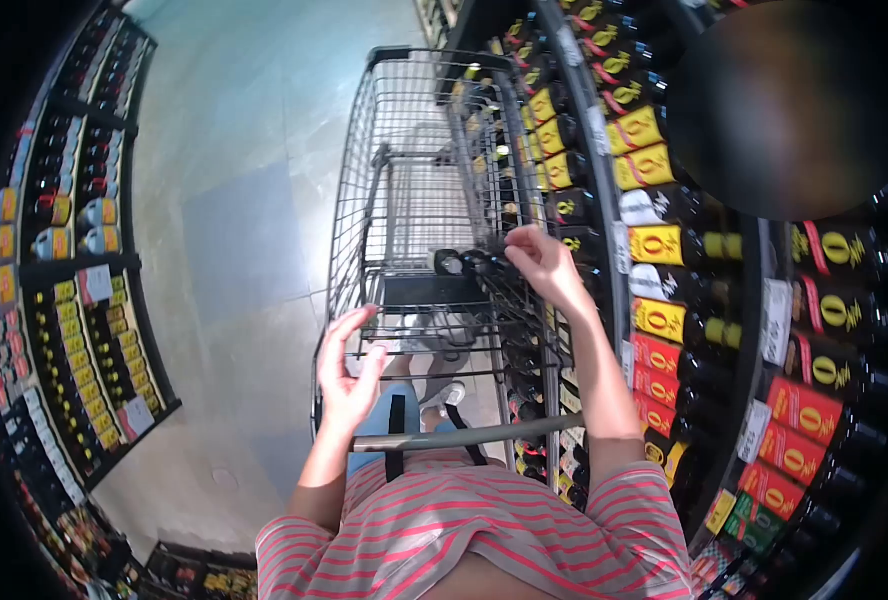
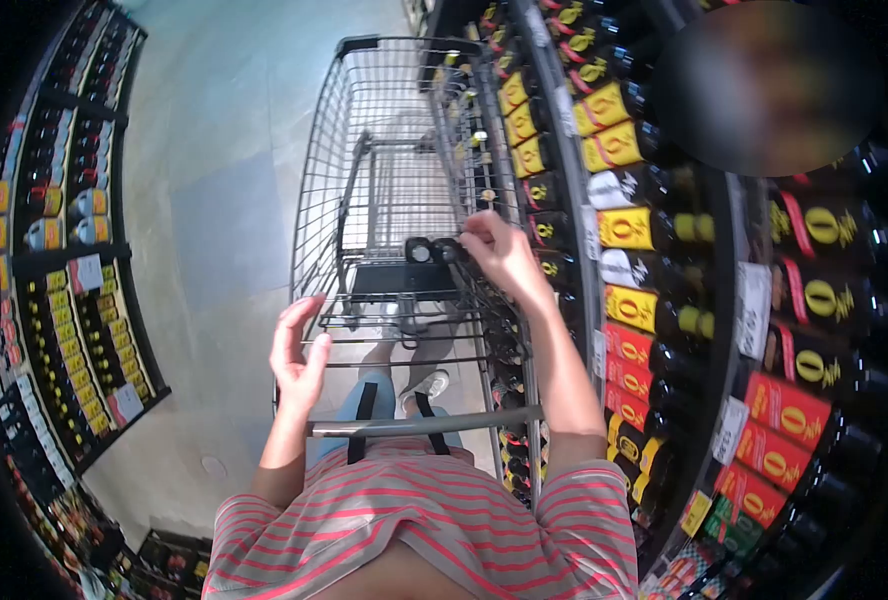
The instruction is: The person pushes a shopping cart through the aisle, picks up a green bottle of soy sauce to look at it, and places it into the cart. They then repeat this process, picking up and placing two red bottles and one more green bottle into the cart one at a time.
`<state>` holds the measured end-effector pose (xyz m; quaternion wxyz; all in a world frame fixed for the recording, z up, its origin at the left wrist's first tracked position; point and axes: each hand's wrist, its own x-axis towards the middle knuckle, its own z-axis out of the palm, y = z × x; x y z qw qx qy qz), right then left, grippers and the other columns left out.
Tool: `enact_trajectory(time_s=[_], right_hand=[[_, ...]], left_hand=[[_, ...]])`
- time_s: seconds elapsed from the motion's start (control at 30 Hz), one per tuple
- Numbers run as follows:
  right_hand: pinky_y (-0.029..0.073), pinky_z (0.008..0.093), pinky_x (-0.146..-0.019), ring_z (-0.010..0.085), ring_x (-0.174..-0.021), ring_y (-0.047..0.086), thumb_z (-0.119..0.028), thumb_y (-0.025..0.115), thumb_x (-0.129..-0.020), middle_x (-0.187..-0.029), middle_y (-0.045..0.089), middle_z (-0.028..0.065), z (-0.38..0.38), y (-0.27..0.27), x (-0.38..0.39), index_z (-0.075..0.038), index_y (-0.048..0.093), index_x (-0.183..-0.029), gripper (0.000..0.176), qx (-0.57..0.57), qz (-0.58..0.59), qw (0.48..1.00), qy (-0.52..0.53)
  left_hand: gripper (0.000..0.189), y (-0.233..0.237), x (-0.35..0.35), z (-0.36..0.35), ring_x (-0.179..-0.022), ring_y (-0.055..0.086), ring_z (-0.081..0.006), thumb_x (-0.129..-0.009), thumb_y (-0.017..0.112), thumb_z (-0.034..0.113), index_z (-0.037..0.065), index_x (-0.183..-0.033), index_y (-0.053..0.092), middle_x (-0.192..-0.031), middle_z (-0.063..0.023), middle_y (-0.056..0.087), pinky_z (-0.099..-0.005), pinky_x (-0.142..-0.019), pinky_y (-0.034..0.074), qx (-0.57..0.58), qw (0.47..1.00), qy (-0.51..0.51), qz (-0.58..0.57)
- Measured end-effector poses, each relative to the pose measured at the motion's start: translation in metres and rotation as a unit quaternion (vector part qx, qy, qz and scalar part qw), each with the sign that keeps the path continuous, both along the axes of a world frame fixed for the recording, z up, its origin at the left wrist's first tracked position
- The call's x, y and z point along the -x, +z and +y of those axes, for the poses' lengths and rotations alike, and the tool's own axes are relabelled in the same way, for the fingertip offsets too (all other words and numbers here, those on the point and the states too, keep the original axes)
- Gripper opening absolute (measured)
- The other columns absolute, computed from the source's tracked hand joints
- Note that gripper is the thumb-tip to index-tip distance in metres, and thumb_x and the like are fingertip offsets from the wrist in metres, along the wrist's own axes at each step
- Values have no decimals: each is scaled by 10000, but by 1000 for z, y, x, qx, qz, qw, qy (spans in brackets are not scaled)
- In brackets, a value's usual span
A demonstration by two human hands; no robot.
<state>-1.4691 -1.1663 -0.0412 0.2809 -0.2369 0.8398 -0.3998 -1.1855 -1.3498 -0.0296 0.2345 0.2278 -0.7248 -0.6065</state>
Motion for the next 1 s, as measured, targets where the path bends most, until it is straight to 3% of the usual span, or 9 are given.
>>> enact_trajectory(time_s=[0.03,0.1,0.17,0.37,0.43,0.6,0.73,0.83,1.0], right_hand=[[537,305,-826,159,-904,687,-161,702,-904,-976,722,108,14,16,-15,-10,650,-1111,261,37,-17,999,-30],[525,268,-793,105,-858,660,-136,692,-914,-942,715,63,44,59,-48,-27,664,-1116,231,43,-39,996,-69],[518,251,-768,80,-830,642,-105,683,-921,-922,710,40,83,76,-80,-34,673,-1114,205,130,-7,988,-87],[535,261,-794,114,-943,699,-81,643,-942,-1012,725,47,192,153,-177,-7,665,-1120,194,241,-12,953,-181],[528,265,-799,124,-933,696,-36,640,-943,-1084,705,64,229,183,-208,2,647,-1120,181,172,44,971,-159],[527,272,-782,138,-910,701,-64,651,-941,-1038,714,64,301,209,-287,-21,668,-1135,200,222,132,941,-218],[531,282,-803,135,-895,690,-114,662,-937,-1007,715,64,344,224,-332,-26,673,-1119,202,177,172,933,-261],[531,280,-776,117,-833,662,-121,682,-915,-942,721,48,367,227,-349,-36,686,-1094,198,177,212,910,-310],[536,269,-761,119,-844,677,-81,682,-920,-979,723,70,381,240,-361,-5,676,-1096,191,216,290,861,-359]], left_hand=[[437,7,1,1,-1270,537,-293,-861,600,-33,-36,-1294,539,-1321,-186,553,-424,-1113,393,27,1000,-5,12],[432,25,5,8,-1270,537,-302,-863,594,-34,-34,-1292,541,-1320,-194,552,-431,-1113,389,36,998,-21,49],[415,41,12,24,-1269,537,-304,-868,596,-34,-32,-1280,553,-1314,-196,560,-429,-1110,390,47,995,-44,80],[367,81,21,117,-1229,573,-297,-838,664,3,-1,-1202,622,-1242,-166,642,-411,-1061,418,70,970,-188,141],[320,94,16,154,-1192,599,-304,-852,666,21,-3,-1170,638,-1214,-171,658,-417,-1041,433,77,956,-241,151],[272,124,6,232,-1149,614,-297,-864,648,17,-8,-1135,650,-1191,-170,662,-397,-1012,449,87,905,-378,177],[276,141,1,285,-1126,634,-307,-858,668,7,-3,-1134,653,-1172,-167,666,-388,-983,475,93,861,-451,215],[290,157,2,316,-1133,635,-308,-857,668,4,0,-1146,652,-1176,-161,665,-382,-982,477,101,826,-496,250],[274,188,16,350,-1176,611,-298,-881,659,44,-4,-1151,650,-1194,-149,670,-396,-1032,443,97,779,-550,286]])
